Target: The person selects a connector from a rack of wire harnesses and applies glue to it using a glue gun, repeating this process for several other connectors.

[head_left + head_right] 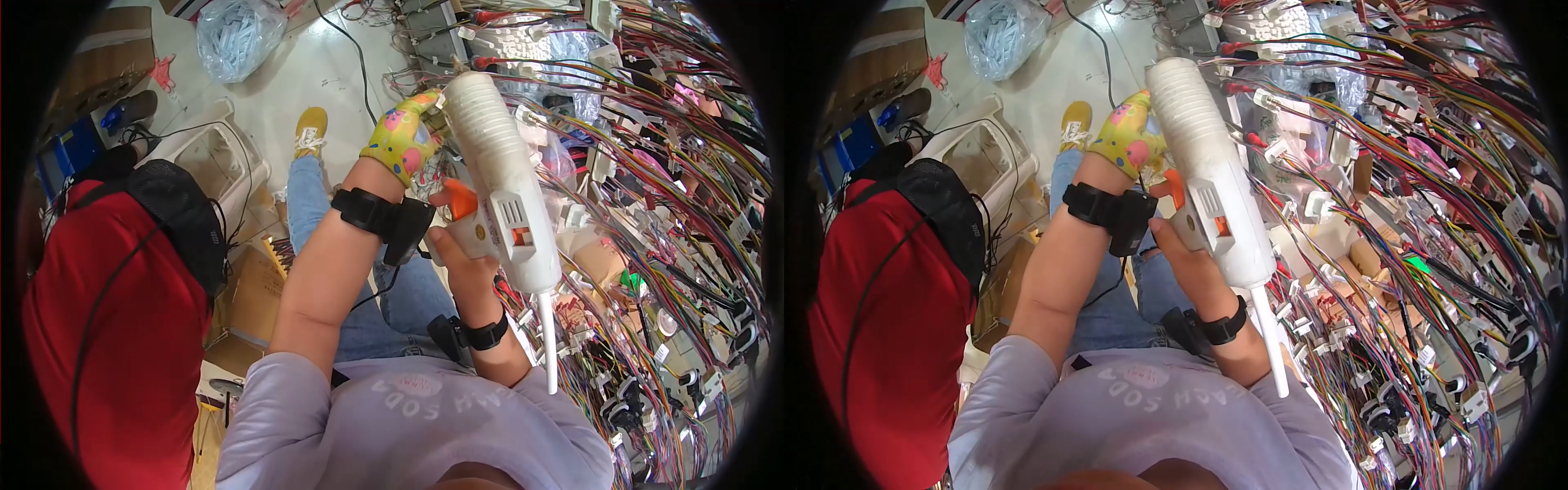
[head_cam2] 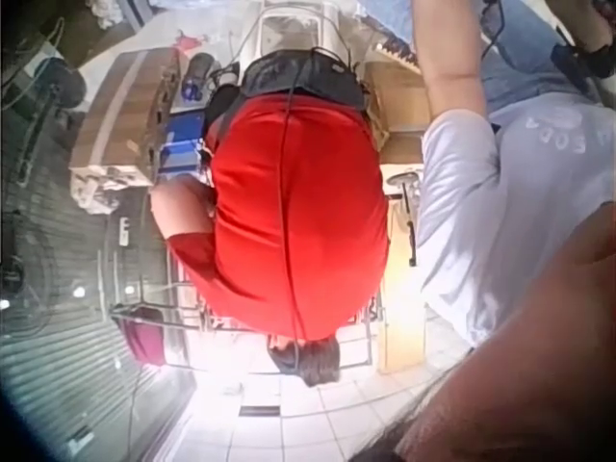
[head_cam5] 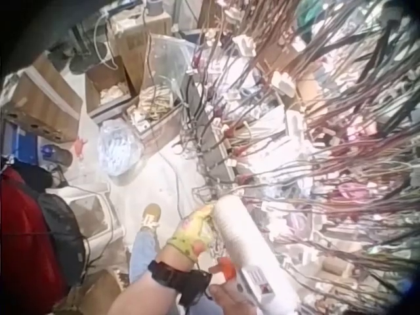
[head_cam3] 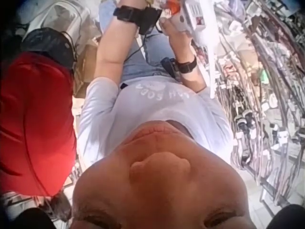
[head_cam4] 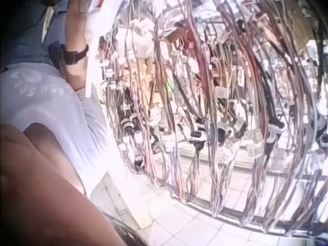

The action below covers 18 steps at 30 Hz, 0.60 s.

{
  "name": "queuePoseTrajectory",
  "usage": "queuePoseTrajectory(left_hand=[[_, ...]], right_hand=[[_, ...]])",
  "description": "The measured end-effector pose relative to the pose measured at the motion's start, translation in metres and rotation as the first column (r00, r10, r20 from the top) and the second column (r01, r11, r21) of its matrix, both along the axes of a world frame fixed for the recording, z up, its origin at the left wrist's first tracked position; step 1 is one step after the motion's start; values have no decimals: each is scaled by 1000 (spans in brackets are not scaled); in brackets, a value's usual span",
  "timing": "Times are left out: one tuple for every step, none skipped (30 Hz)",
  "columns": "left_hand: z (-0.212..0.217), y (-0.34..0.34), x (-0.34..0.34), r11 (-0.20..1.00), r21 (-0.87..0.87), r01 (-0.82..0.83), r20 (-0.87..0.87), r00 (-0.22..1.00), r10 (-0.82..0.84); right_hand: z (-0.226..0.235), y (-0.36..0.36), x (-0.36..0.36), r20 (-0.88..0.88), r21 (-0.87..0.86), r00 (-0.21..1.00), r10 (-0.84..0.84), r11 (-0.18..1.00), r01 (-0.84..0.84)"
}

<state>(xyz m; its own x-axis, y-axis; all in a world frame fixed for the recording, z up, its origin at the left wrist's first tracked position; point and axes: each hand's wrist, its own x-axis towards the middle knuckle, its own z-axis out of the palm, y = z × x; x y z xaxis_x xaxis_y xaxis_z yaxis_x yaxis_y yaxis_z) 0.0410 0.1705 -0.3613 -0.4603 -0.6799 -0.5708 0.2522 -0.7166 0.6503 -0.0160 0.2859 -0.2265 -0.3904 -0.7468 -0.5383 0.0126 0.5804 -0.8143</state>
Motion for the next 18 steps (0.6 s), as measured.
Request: queuePoseTrajectory(left_hand=[[0, 3, 1, 826, -500, 260, 284, 950, -127], [-12, 7, 0, 826, -501, 258, 293, 949, -119], [-31, 12, -4, 992, -129, 2, -14, 1000, -4], [-30, 10, -11, 934, 331, -134, -257, 940, 225], [-29, 10, -10, 934, 334, -128, -262, 939, 222], [-29, 10, -5, 970, -155, 185, 67, 982, -176], [-23, 9, -4, 671, -453, 587, 514, 787, -341], [-36, 10, -4, 675, -449, 585, 525, 784, -330], [-56, 13, -10, 990, 24, 142, 67, 987, -143], [-61, 12, -16, 754, 645, -127, -198, 924, 326], [-64, 16, -16, 753, 645, -128, -199, 924, 327], [-66, 23, -14, 864, 488, -122, -194, 950, 244], [-61, 24, -15, 944, 315, -97, -177, 971, 159], [-58, 22, -18, 944, 316, -95, -180, 971, 158], [-55, 19, -24, 893, 434, -119, -168, 963, 210], [-51, 15, -26, 827, 543, -143, -146, 954, 261], [-46, 14, -25, 827, 543, -144, -145, 954, 262], [-42, 15, -23, 866, 475, -157, -145, 956, 253]], right_hand=[[3, -1, -1, 53, 38, 998, -14, 999, 12], [4, -3, 1, 117, 71, 993, -22, 997, 14], [3, -2, 1, 125, 67, 992, -15, 998, 6], [2, 0, -3, 140, 96, 990, 6, 995, -20], [0, 3, -7, 155, 124, 988, 26, 991, -46], [-5, 6, -9, 149, 126, 989, 22, 991, -41], [-11, 9, -11, 59, 19, 995, 77, 997, -78], [-13, 8, -8, -19, -94, 990, 138, 986, -139], [-11, 4, -5, -8, -102, 989, 148, 984, -148], [-8, 1, -6, -4, -104, 984, 180, 978, -179], [-6, -1, -7, 1, -107, 977, 211, 972, -210], [-6, -1, -5, 1, -107, 977, 213, 971, -212], [-6, -1, -3, 50, -118, 990, 132, 985, -126], [-6, 0, -3, 99, -125, 994, 52, 991, -39], [-8, 4, -7, 97, -125, 994, 50, 991, -38], [-11, 8, -12, -8, -84, 992, 126, 988, -127], [-12, 11, -16, -109, -35, 973, 204, 977, -209], [-12, 14, -17, -109, -34, 973, 205, 977, -210]])
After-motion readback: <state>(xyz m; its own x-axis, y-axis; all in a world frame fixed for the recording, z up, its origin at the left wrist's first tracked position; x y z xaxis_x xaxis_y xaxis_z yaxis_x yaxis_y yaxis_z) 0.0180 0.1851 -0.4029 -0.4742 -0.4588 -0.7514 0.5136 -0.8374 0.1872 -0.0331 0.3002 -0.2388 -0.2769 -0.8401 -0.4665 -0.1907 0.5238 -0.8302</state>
